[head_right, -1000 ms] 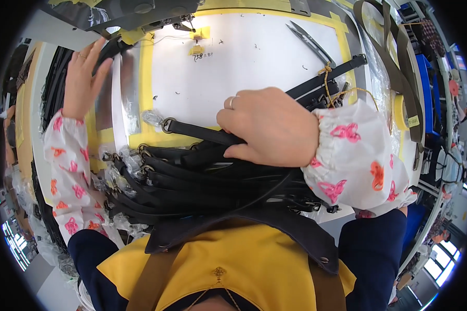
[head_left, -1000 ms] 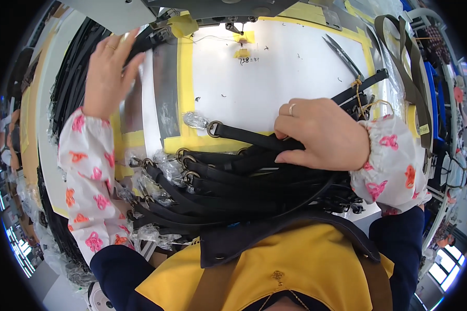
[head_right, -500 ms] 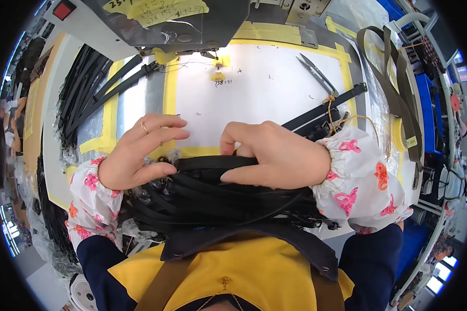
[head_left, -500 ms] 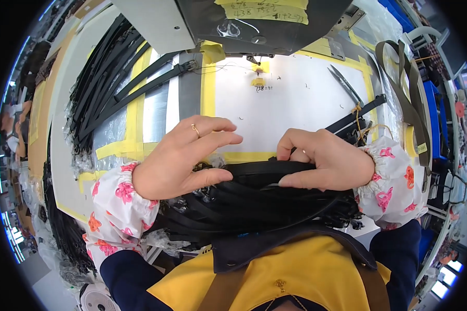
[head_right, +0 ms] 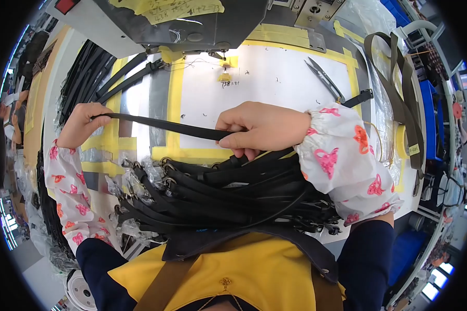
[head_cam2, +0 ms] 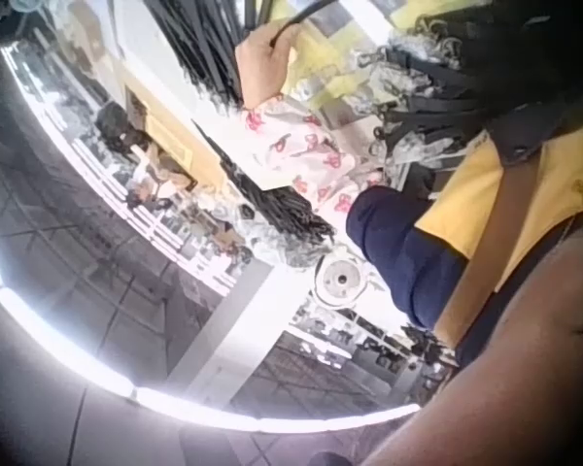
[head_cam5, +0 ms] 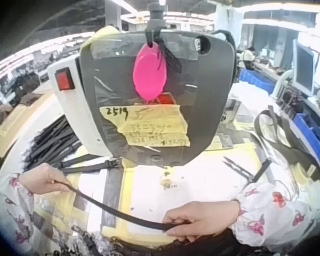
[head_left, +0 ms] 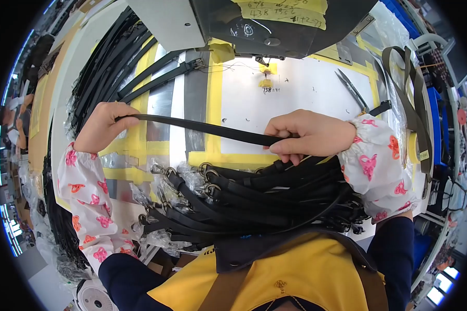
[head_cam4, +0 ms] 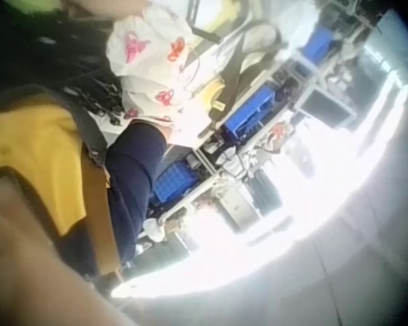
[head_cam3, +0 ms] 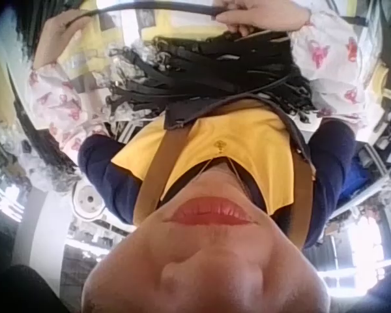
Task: The worker is assembling leather bag straps by attaching metal buckles and components using a specialized sewing machine and hand tools.
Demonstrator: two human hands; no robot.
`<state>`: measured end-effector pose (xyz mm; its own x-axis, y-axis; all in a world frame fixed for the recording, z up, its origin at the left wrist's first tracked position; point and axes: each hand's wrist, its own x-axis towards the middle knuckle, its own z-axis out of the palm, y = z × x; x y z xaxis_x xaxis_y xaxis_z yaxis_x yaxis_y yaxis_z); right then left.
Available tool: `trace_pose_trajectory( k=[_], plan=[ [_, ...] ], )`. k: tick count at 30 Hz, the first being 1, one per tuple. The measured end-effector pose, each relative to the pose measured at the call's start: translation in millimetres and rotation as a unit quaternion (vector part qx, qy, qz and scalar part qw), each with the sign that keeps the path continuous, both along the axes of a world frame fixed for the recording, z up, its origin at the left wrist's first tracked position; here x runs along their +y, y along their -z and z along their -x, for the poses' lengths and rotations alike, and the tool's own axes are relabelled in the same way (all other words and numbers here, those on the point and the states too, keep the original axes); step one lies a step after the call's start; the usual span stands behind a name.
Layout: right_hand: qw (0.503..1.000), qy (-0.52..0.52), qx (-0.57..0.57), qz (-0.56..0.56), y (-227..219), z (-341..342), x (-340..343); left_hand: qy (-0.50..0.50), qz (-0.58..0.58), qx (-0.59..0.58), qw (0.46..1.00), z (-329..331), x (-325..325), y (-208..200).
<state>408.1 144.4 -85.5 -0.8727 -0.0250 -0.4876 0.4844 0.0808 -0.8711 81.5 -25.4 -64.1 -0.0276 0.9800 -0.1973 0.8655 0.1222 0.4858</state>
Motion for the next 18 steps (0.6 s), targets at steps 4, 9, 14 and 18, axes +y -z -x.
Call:
trace_pose_trajectory(
  k=[4,9,14,18],
  plan=[
    [0.999,0.039,-0.030,-0.006,7,10,-3,-0.026,-0.148,0.045,0.988,0,22,12],
    [0.998,0.059,-0.031,-0.022,11,11,-8,0.057,-0.314,0.178,0.931,-27,77,52],
    [0.989,0.092,0.067,0.096,23,3,-2,-0.005,-0.319,0.166,0.933,1,90,70],
    [0.987,0.132,0.076,0.048,16,8,-6,0.071,-0.319,0.158,0.932,-52,78,40]
  ],
)
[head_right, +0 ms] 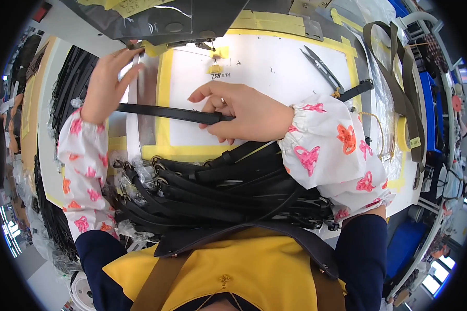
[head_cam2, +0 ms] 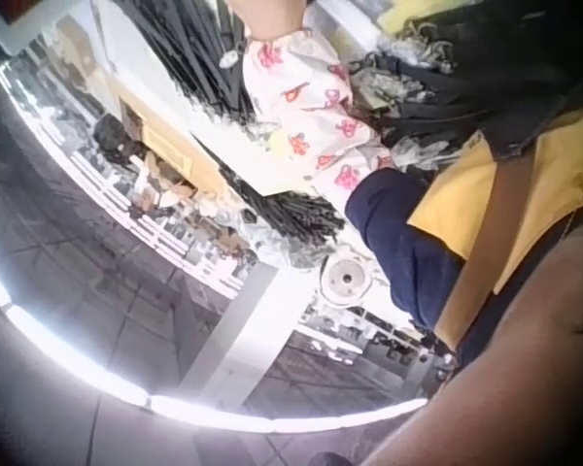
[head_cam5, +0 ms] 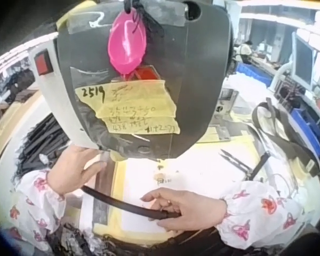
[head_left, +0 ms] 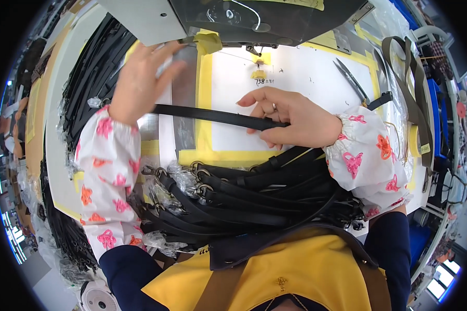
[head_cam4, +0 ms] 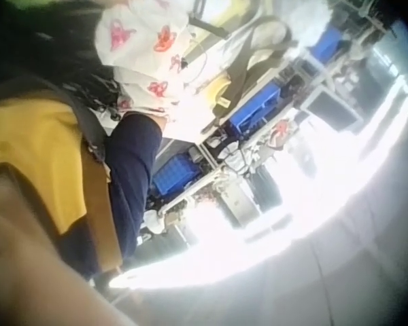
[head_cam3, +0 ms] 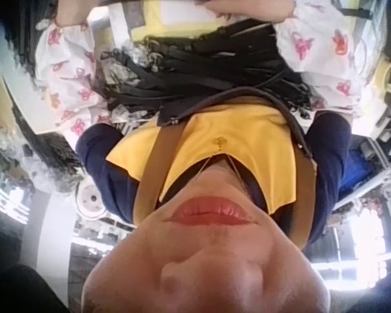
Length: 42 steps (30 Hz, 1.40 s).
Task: The worker is assembling leather bag straps by attaching metal buckles and components using a specialized sewing machine and hand tools.
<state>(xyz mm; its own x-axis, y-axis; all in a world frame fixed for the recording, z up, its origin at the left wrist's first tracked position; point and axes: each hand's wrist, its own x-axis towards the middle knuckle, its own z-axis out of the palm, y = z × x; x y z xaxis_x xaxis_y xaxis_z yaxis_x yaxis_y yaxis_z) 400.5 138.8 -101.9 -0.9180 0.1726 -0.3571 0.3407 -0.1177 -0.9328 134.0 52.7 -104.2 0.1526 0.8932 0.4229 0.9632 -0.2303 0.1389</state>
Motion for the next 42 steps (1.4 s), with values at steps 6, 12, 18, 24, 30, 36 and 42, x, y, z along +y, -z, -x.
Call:
trace_pose_trajectory(
  k=[6,12,18,24,30,36,42],
  plan=[
    [0.941,0.105,0.161,-0.278,30,-4,-10,0.111,0.252,-0.281,0.919,-92,-3,-1],
    [0.922,0.100,0.129,-0.350,21,-11,5,0.080,0.158,-0.266,0.948,-74,-6,5],
    [0.854,0.141,0.216,-0.451,26,-10,-1,0.099,0.191,-0.217,0.952,-94,-1,-1],
    [0.792,0.121,0.216,-0.558,31,-7,-1,0.148,0.211,-0.258,0.931,-83,0,7],
    [0.816,0.096,0.204,-0.532,33,-10,-4,0.134,0.256,-0.246,0.925,-95,0,0],
    [0.761,0.095,0.179,-0.617,27,-9,-7,0.085,0.281,-0.332,0.896,-90,4,7],
    [0.697,0.097,0.226,-0.673,23,-6,-10,0.052,0.398,-0.418,0.815,-82,10,6]
  ],
)
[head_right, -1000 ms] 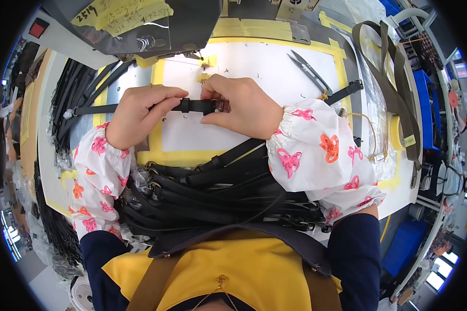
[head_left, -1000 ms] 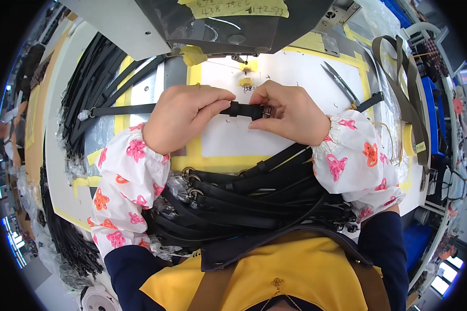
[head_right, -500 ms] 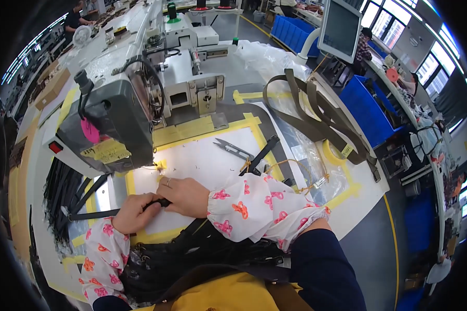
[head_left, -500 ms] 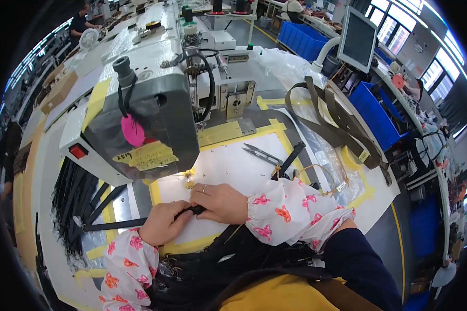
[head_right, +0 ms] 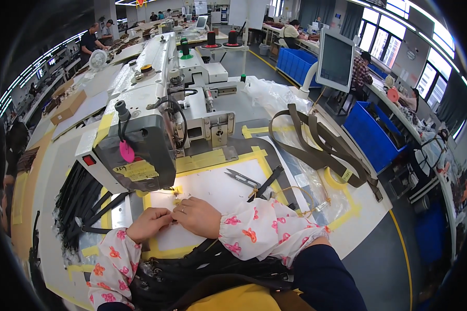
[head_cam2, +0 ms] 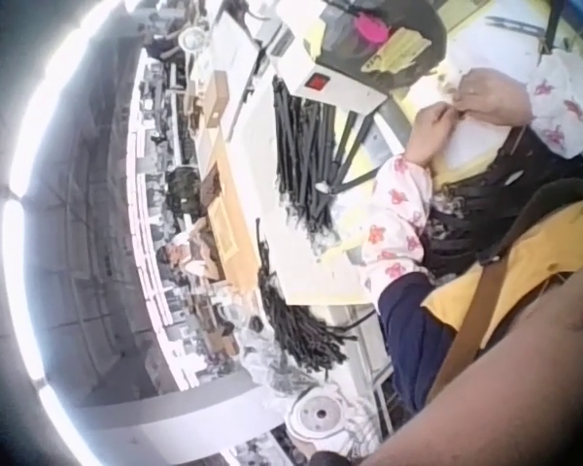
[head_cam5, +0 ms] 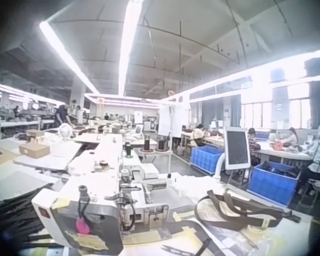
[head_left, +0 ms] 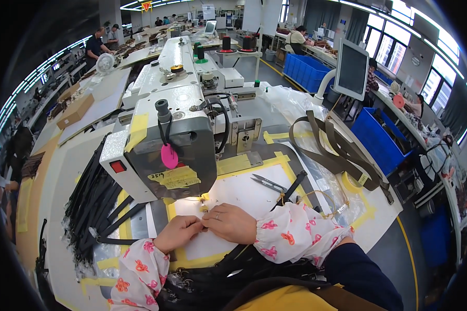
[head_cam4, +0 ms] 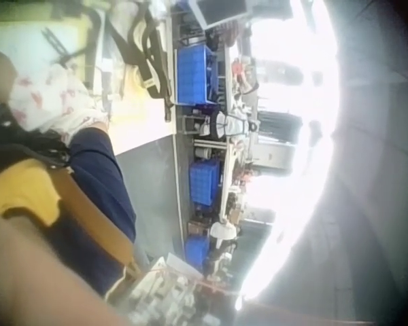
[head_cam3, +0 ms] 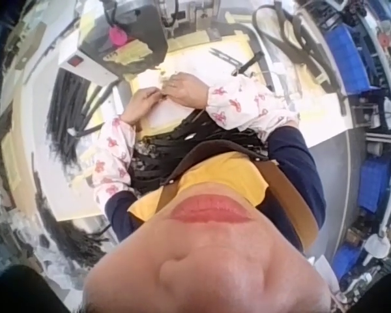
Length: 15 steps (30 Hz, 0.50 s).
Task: The worker is assembling leather bag straps by attaching metal buckles and components using a specialized sewing machine and hand tools.
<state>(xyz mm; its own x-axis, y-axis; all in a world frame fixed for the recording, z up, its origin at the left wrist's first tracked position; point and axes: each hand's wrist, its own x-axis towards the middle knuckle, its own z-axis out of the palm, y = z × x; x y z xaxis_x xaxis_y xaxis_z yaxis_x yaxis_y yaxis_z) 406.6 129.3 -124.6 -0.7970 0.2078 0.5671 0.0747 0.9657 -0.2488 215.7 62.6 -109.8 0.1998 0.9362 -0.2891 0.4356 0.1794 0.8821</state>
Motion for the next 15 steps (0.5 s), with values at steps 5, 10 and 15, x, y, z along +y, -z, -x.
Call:
trace_pose_trajectory(
  k=[5,10,15],
  plan=[
    [0.999,0.001,-0.016,-0.029,0,-1,2,-0.010,0.036,-0.036,0.999,-1,4,1],
    [0.998,0.001,-0.007,-0.068,-2,3,-2,-0.032,0.065,-0.060,0.996,0,5,5],
    [0.994,-0.041,0.043,-0.089,-2,9,-8,0.085,-0.233,0.047,0.968,2,-2,16]
  ],
)
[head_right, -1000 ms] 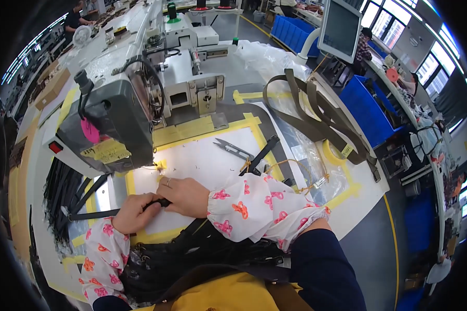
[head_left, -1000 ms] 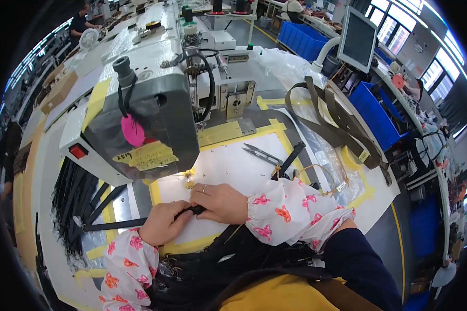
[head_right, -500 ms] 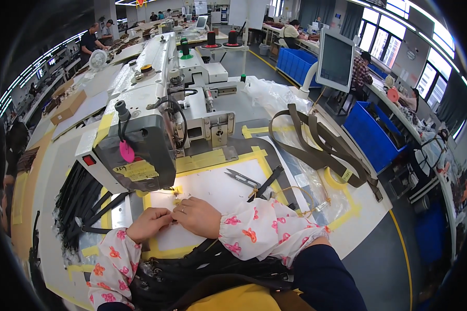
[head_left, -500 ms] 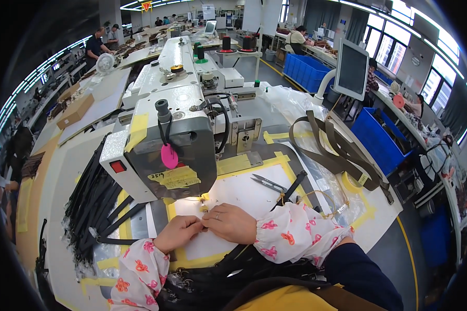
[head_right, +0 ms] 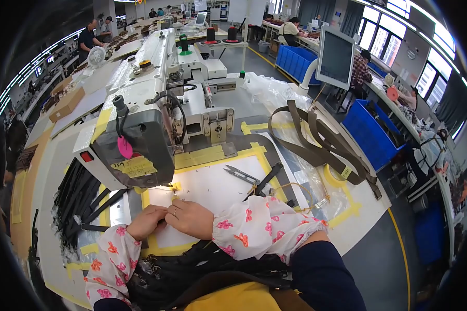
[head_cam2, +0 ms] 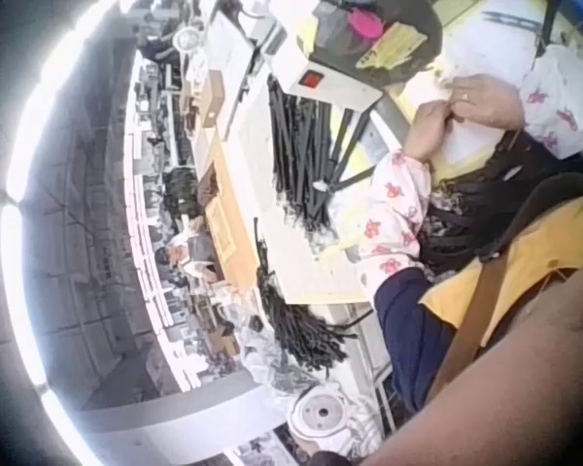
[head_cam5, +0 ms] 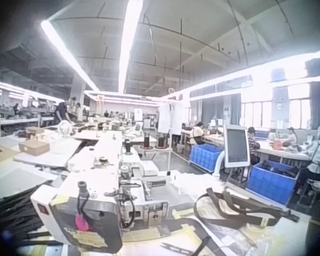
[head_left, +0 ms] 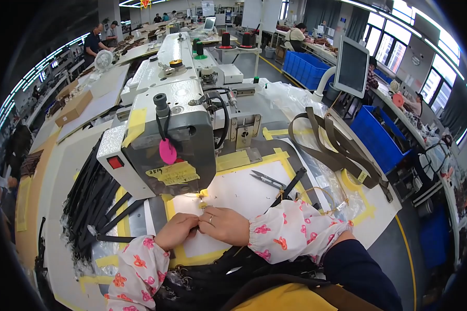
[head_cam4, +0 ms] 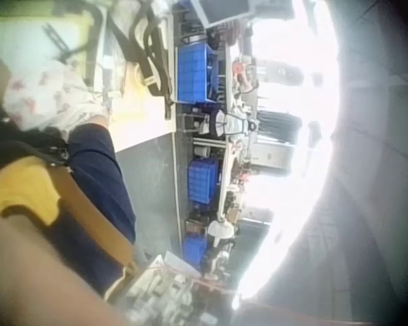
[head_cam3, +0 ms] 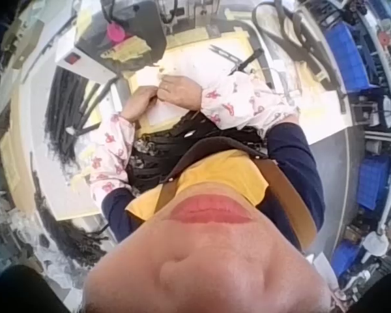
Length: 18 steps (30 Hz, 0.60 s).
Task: The worker is assembling leather bag straps by attaching metal buckles and components using a specialized sewing machine and hand tools.
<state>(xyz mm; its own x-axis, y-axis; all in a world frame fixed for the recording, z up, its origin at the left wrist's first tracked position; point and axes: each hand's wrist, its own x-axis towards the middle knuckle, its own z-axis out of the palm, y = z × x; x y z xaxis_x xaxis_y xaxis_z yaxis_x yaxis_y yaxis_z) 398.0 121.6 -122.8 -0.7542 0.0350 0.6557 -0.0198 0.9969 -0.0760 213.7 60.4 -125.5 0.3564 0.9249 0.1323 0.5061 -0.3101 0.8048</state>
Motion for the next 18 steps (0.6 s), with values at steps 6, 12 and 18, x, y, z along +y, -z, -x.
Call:
trace_pose_trajectory(
  k=[6,12,18],
  plan=[
    [0.995,-0.066,0.053,0.054,3,-5,12,-0.021,0.175,-0.081,0.981,-3,-2,-25],
    [0.942,0.001,0.046,0.332,1,-6,2,-0.065,0.183,-0.090,0.977,-10,-6,-23],
    [0.921,-0.019,-0.197,0.337,5,-16,12,-0.012,0.040,0.046,0.998,-17,-17,-23]
  ],
)
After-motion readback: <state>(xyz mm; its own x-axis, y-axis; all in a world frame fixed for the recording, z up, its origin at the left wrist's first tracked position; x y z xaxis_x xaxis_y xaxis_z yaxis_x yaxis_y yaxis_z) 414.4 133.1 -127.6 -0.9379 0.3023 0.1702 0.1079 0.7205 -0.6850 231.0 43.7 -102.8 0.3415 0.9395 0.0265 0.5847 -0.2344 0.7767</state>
